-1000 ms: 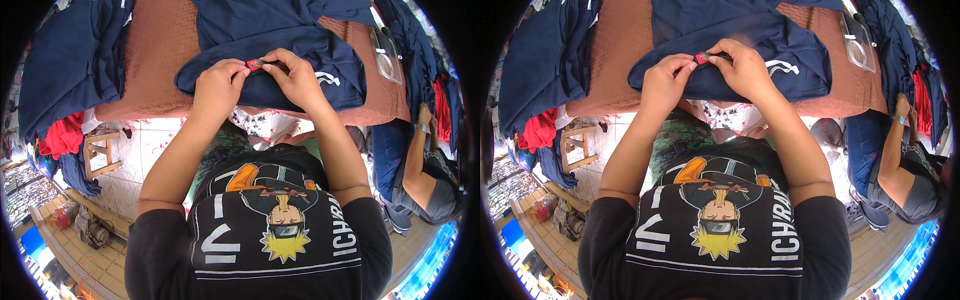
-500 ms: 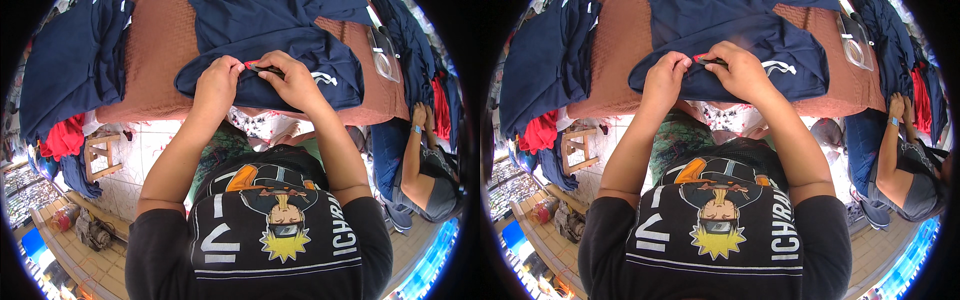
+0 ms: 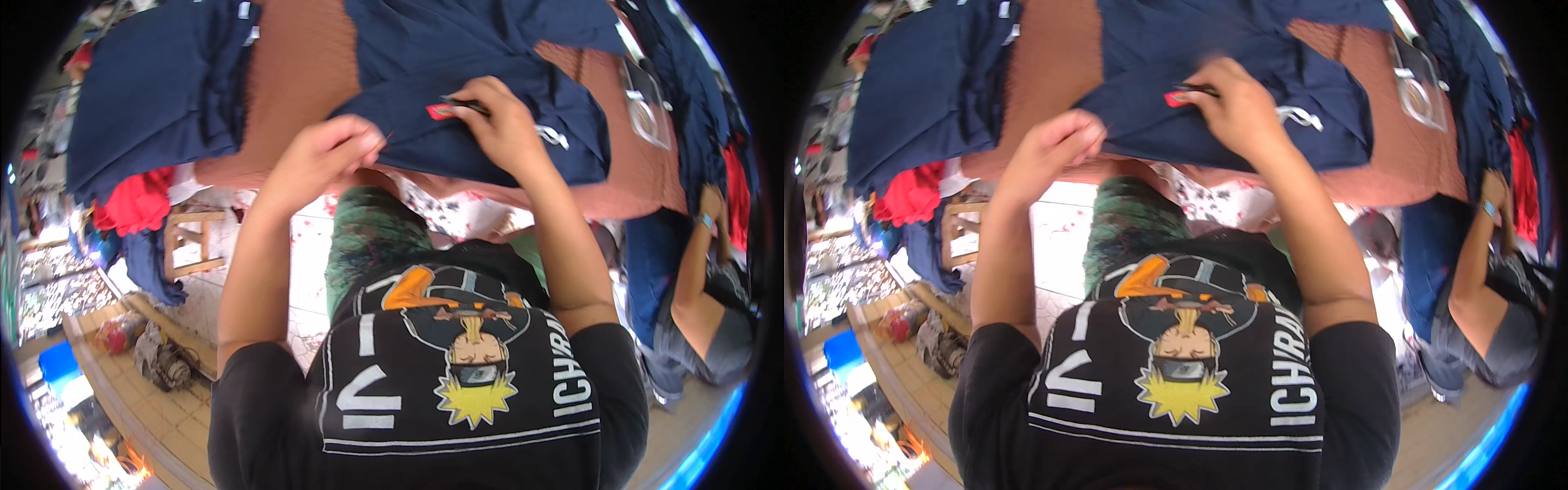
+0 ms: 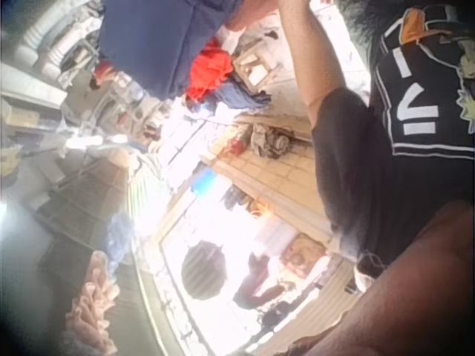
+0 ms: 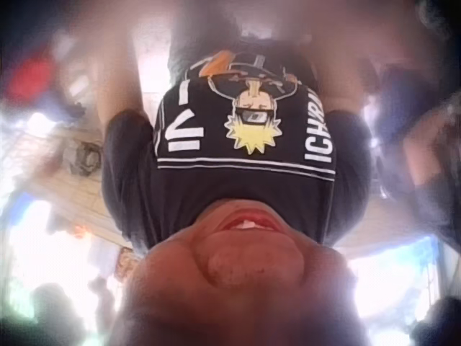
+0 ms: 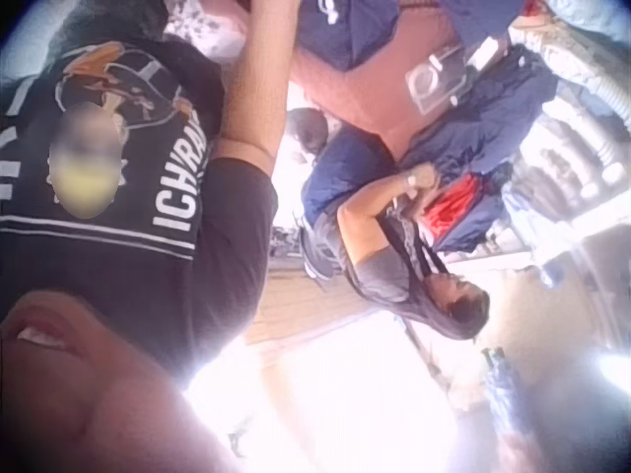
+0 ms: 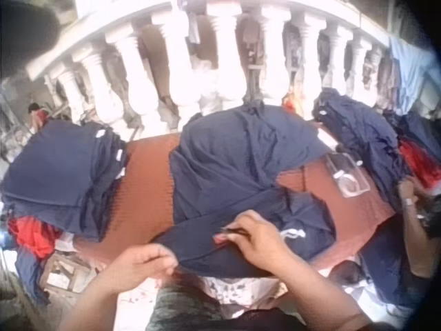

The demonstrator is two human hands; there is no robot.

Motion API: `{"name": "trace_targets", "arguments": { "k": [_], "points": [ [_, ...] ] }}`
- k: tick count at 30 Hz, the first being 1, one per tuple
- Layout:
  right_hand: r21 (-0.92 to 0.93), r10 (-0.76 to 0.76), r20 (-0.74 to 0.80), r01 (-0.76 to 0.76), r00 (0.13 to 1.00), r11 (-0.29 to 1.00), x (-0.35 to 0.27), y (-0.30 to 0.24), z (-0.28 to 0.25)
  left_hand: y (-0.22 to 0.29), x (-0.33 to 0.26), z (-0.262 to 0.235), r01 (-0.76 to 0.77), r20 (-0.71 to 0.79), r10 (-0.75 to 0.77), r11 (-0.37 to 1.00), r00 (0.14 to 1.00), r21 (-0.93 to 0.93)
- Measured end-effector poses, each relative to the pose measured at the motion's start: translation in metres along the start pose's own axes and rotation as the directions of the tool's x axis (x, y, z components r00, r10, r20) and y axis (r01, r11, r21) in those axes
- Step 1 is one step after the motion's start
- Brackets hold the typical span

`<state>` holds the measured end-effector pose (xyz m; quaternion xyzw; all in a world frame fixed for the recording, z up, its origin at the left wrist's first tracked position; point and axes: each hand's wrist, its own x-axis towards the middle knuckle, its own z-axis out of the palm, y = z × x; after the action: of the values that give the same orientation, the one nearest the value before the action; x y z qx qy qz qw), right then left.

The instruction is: The person removes loose threads from navy blue shirts using shears. They handle the shirts, move them across the table, and snip threads from the seams and labels.

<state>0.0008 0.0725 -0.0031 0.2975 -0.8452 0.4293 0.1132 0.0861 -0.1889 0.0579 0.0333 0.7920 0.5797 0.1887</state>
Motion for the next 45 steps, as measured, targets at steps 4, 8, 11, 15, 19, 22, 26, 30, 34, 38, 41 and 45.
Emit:
{"name": "trace_targets", "arguments": {
  "k": [4, 8, 11, 15, 19, 22, 26, 30, 34, 38, 41, 45],
  "points": [
    [0.121, 0.158, -0.068, -0.149, 0.985, 0.981, 0.006, 0.002, -0.019, -0.056, -0.126, -0.059, 0.216, -0.15, -0.176, 0.46, 0.973, 0.861],
    [0.177, 0.268, -0.032, -0.259, 0.963, 0.95, 0.003, -0.001, -0.036, 0.0, -0.117, -0.04, 0.634, -0.623, -0.123, 0.094, 0.772, 0.767],
    [0.133, 0.239, -0.01, -0.236, 0.971, 0.963, 0.004, -0.012, -0.059, 0.015, -0.079, -0.036, 0.439, -0.494, 0.268, 0.241, 0.827, 0.866],
    [-0.042, 0.032, -0.152, -0.039, 0.988, 0.998, 0.003, -0.01, -0.112, 0.005, 0.011, -0.02, 0.093, -0.3, 0.423, 0.444, 0.855, 0.891],
    [-0.292, -0.032, -0.192, -0.026, 0.981, 0.956, 0.001, -0.015, -0.186, -0.007, 0.057, 0.004, 0.097, -0.362, 0.295, 0.643, 0.884, 0.76],
    [-0.462, 0.086, -0.129, -0.137, 0.988, 0.876, 0.003, -0.022, -0.242, -0.017, 0.067, -0.018, -0.157, -0.627, 0.513, 0.831, 0.587, 0.533],
    [-0.764, -0.057, -0.02, 0.021, 0.998, 0.645, 0.005, 0.007, -0.358, 0.012, 0.058, -0.094, -0.516, -0.957, 0.281, 0.832, 0.074, 0.204],
    [-0.351, 0.492, -0.048, -0.476, 0.869, 0.806, -0.011, 0.029, -0.419, 0.004, -0.013, -0.21, -0.684, -0.975, -0.191, 0.727, -0.115, -0.061],
    [-0.017, 0.622, 0.059, -0.623, 0.78, 0.782, -0.031, 0.028, -0.323, 0.014, 0.012, -0.157, -0.278, -0.992, 0.125, 0.952, -0.014, 0.124],
    [-0.045, 0.56, 0.197, -0.563, 0.805, 0.825, 0.014, 0.077, -0.233, 0.007, 0.051, -0.022, -0.123, -0.627, 0.598, 0.765, 0.499, 0.632],
    [-0.109, 0.341, 0.04, -0.335, 0.939, 0.936, 0.059, 0.131, -0.179, -0.021, 0.058, 0.038, -0.071, -0.355, 0.511, 0.639, 0.783, 0.766],
    [-0.267, 0.312, -0.173, -0.35, 0.934, 0.898, 0.124, 0.128, -0.13, -0.039, 0.054, 0.061, -0.062, -0.271, 0.422, 0.627, 0.865, 0.776]
  ]
}}
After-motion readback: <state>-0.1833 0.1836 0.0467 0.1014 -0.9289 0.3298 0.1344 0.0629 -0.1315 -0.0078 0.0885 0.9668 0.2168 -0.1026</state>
